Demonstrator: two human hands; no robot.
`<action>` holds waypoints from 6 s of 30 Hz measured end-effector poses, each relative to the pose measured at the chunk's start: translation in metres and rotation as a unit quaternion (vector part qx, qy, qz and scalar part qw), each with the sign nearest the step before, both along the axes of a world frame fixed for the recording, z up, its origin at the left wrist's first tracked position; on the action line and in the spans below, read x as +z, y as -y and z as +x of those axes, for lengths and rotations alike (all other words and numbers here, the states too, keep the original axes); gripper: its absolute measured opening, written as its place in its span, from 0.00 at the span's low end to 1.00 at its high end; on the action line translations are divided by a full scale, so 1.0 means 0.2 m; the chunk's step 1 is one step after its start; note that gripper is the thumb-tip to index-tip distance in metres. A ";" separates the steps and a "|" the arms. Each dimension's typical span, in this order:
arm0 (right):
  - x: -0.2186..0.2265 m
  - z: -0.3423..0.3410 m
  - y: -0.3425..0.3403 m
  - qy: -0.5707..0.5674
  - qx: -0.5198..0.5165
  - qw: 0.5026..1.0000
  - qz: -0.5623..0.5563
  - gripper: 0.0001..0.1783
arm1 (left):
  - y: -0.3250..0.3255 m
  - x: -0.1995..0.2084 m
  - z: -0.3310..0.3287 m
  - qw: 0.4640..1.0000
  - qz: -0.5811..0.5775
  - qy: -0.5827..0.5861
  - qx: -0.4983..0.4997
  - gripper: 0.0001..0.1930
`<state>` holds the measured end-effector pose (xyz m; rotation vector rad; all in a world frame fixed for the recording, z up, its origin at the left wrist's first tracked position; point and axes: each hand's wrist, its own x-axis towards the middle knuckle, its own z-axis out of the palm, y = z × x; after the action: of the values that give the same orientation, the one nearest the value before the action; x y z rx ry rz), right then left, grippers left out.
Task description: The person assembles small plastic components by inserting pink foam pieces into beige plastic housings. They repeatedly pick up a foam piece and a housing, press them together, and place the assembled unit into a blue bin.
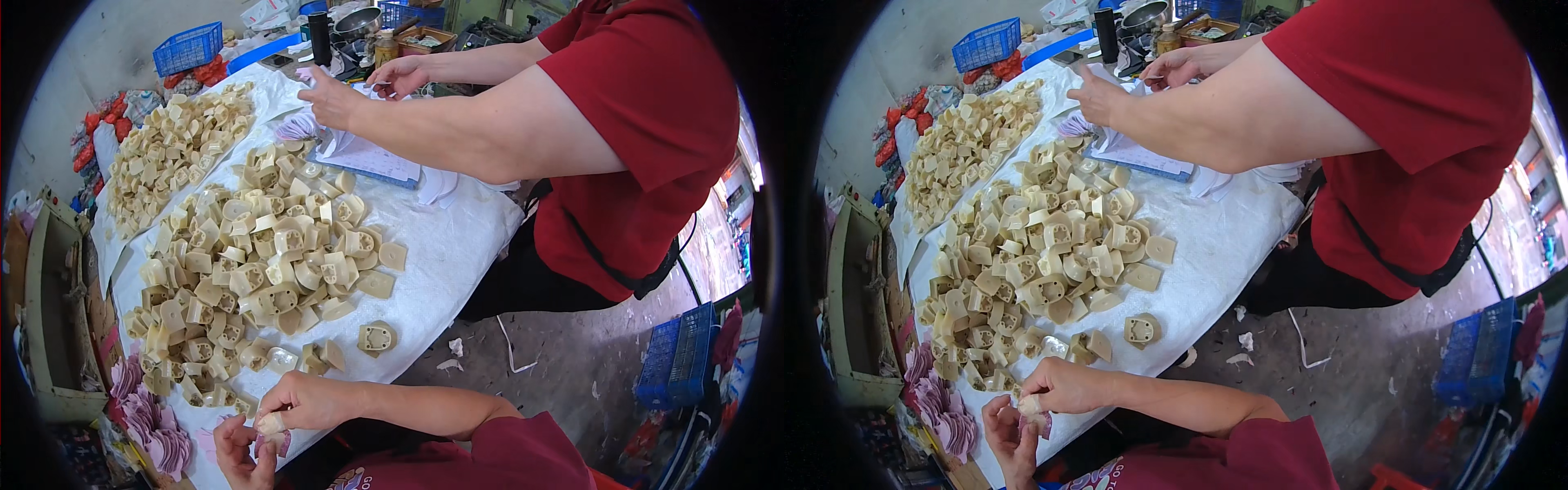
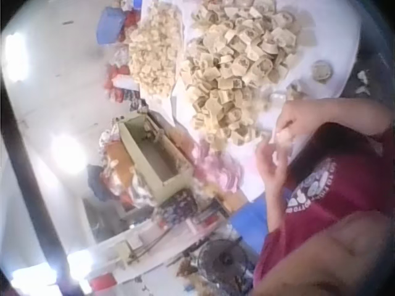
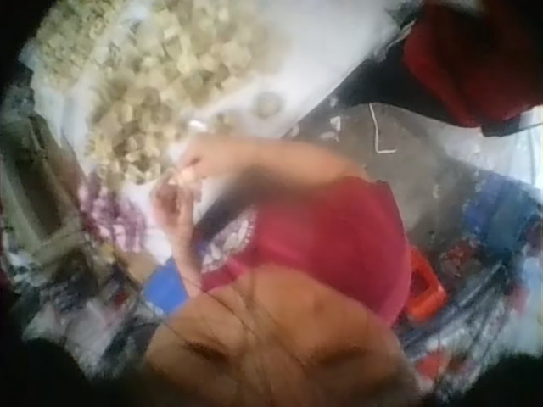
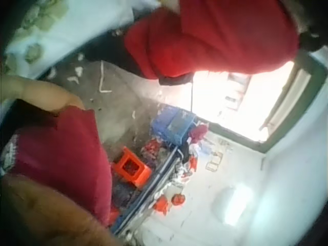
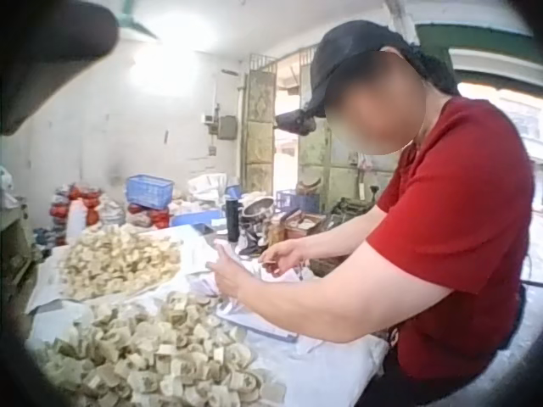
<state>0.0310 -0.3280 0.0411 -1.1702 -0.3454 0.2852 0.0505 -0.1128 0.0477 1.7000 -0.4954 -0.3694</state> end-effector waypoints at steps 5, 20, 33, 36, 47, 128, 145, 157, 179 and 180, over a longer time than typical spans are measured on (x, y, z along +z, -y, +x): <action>0.03 -0.02 -0.07 0.045 -0.085 0.979 -0.177 0.12 | -0.03 -0.03 0.02 1.000 0.022 0.001 0.009 0.26; -0.09 0.00 -0.08 -0.023 -0.117 0.993 -0.022 0.12 | 0.11 0.04 0.00 0.994 -0.047 -0.024 0.095 0.27; -0.07 0.01 -0.19 -0.058 -0.240 0.969 -0.027 0.16 | 0.18 -0.03 0.02 0.987 -0.100 -0.015 0.123 0.24; -0.07 0.02 -0.19 -0.042 -0.221 0.973 -0.052 0.17 | 0.18 -0.04 0.03 0.980 -0.134 -0.027 0.145 0.23; 0.00 -0.09 -0.41 0.017 -0.320 0.942 -0.104 0.16 | 0.03 -0.04 -0.06 0.963 -0.214 -0.012 0.161 0.22; 0.12 -0.05 -0.25 0.013 -0.094 0.960 -0.263 0.06 | -0.19 0.00 -0.02 0.997 -0.030 0.030 -0.071 0.11; 0.09 -0.03 -0.30 0.061 -0.087 0.915 -0.390 0.06 | -0.22 0.00 0.00 0.997 0.045 -0.010 -0.058 0.10; -0.01 -0.08 -0.23 -0.029 -0.032 0.969 -0.242 0.06 | -0.26 -0.10 0.00 0.943 -0.187 -0.265 -0.068 0.11; -0.10 -0.08 -0.60 -0.218 -0.155 0.961 0.071 0.10 | -0.26 -0.13 -0.14 0.886 -0.350 -0.267 0.148 0.23; -0.11 -0.07 -0.60 -0.224 -0.145 0.958 0.100 0.10 | -0.28 -0.14 -0.13 0.891 -0.344 -0.261 0.144 0.23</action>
<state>0.0166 -0.2082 0.0201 -0.9090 0.1928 0.2430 0.0244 -0.0578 0.0193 0.9047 0.0435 -0.3596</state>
